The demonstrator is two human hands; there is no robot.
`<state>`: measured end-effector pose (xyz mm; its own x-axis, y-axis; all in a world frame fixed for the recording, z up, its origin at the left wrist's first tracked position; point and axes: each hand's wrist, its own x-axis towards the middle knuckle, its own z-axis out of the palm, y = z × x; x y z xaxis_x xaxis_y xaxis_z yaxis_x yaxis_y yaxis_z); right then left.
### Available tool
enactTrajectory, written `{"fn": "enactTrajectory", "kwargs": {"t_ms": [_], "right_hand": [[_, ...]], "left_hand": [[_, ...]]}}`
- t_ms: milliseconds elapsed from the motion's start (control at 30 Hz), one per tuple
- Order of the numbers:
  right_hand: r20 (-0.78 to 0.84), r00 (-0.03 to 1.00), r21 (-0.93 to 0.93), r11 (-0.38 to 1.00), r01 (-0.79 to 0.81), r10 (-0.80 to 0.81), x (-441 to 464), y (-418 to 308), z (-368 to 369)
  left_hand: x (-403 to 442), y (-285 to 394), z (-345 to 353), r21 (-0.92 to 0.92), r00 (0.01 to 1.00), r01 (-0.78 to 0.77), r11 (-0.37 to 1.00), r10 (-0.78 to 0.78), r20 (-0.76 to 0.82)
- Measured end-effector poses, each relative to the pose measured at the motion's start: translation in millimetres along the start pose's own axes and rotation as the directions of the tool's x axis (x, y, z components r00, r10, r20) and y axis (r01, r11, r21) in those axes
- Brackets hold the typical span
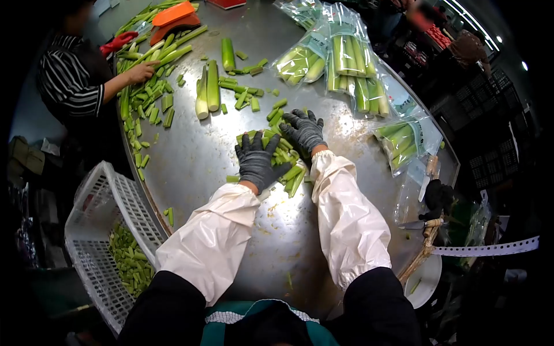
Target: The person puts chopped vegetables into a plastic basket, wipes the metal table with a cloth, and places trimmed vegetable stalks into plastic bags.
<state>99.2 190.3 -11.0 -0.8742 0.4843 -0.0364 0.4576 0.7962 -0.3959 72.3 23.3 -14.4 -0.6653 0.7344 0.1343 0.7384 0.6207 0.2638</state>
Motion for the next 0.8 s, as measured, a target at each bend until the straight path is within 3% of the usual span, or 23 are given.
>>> {"fn": "enactTrajectory", "kwargs": {"t_ms": [33, 67, 133, 200, 233, 267, 333, 400, 467, 500, 533, 600, 633, 667, 700, 733, 800], "right_hand": [[-0.028, 0.998, 0.067, 0.996, 0.055, -0.053, -7.9, -5.4, 5.8], [-0.14, 0.982, 0.105, 0.985, 0.139, -0.124, -16.2, -0.8, 20.7], [-0.261, 0.947, 0.122, 0.967, 0.225, -0.188, -32.9, 4.9, 42.7], [-0.225, 0.972, 0.204, 0.971, 0.122, -0.075, -50.2, 6.3, 52.2], [-0.233, 0.97, 0.671, 0.733, 0.111, 0.067, -61.8, 5.7, 61.0], [-0.147, 0.969, 0.953, 0.291, 0.084, 0.201, -76.8, 6.1, 69.6], [-0.149, 0.943, 0.955, 0.289, 0.059, 0.298, -102.3, 9.0, 66.1], [-0.059, 0.929, 0.994, -0.066, 0.089, 0.365, -122.0, 22.4, 69.4], [-0.09, 0.936, 0.973, -0.168, 0.155, 0.34, -139.9, 50.7, 83.5], [-0.185, 0.904, 0.982, 0.037, 0.185, 0.387, -156.0, 48.0, 77.6], [-0.372, 0.858, 0.905, 0.346, 0.249, 0.354, -167.5, 46.2, 76.4], [-0.408, 0.846, 0.858, 0.462, 0.227, 0.343, -197.5, 31.6, 52.6], [-0.403, 0.85, 0.858, 0.463, 0.223, 0.338, -206.7, 28.3, 44.1], [-0.372, 0.864, 0.907, 0.331, 0.26, 0.339, -214.2, 28.4, 37.5], [-0.339, 0.879, 0.939, 0.186, 0.291, 0.335, -219.6, 25.8, 31.6], [-0.329, 0.886, 0.942, 0.182, 0.283, 0.326, -224.0, 18.2, 20.7], [-0.156, 0.97, 0.919, -0.333, 0.211, 0.184, -232.7, 7.5, 1.5]], "left_hand": [[-1.5, 0.5, 4.0, -0.042, 0.993, -0.002, 0.999, -0.003, -0.119], [-1.8, 2.9, 8.2, -0.06, 0.993, 0.033, 0.998, -0.04, -0.114], [-9.2, 6.5, 16.7, -0.146, 0.96, 0.007, 0.989, -0.048, -0.275], [-20.3, 19.3, 25.6, -0.299, 0.925, -0.066, 0.952, -0.053, -0.375], [-27.4, 28.1, 24.9, -0.433, 0.919, -0.072, 0.898, -0.109, -0.378], [-35.4, 37.2, 25.1, -0.557, 0.911, -0.082, 0.827, -0.165, -0.379], [-42.9, 51.9, 27.0, -0.795, 0.901, -0.161, 0.585, -0.242, -0.36], [-55.4, 68.2, 23.5, -0.696, 0.88, -0.129, 0.707, -0.241, -0.409], [-67.8, 82.7, 7.5, -0.739, 0.947, -0.066, 0.67, -0.192, -0.258], [-78.8, 88.0, -8.8, -0.695, 0.945, -0.089, 0.713, -0.16, -0.285], [-85.6, 93.1, -8.0, -0.714, 0.938, -0.12, 0.69, -0.158, -0.31], [-99.9, 101.9, -14.6, -0.715, 0.933, -0.169, 0.679, -0.123, -0.337], [-100.2, 103.8, -17.8, -0.648, 0.92, -0.254, 0.718, -0.027, -0.39], [-109.9, 107.8, -21.4, -0.746, 0.941, -0.211, 0.631, -0.076, -0.331], [-114.4, 110.1, -29.0, -0.732, 0.937, -0.238, 0.639, -0.048, -0.346], [-116.4, 112.8, -32.2, -0.716, 0.932, -0.265, 0.646, -0.02, -0.363], [-122.5, 112.1, -42.5, -0.678, 0.913, -0.29, 0.675, -0.017, -0.407]]}}
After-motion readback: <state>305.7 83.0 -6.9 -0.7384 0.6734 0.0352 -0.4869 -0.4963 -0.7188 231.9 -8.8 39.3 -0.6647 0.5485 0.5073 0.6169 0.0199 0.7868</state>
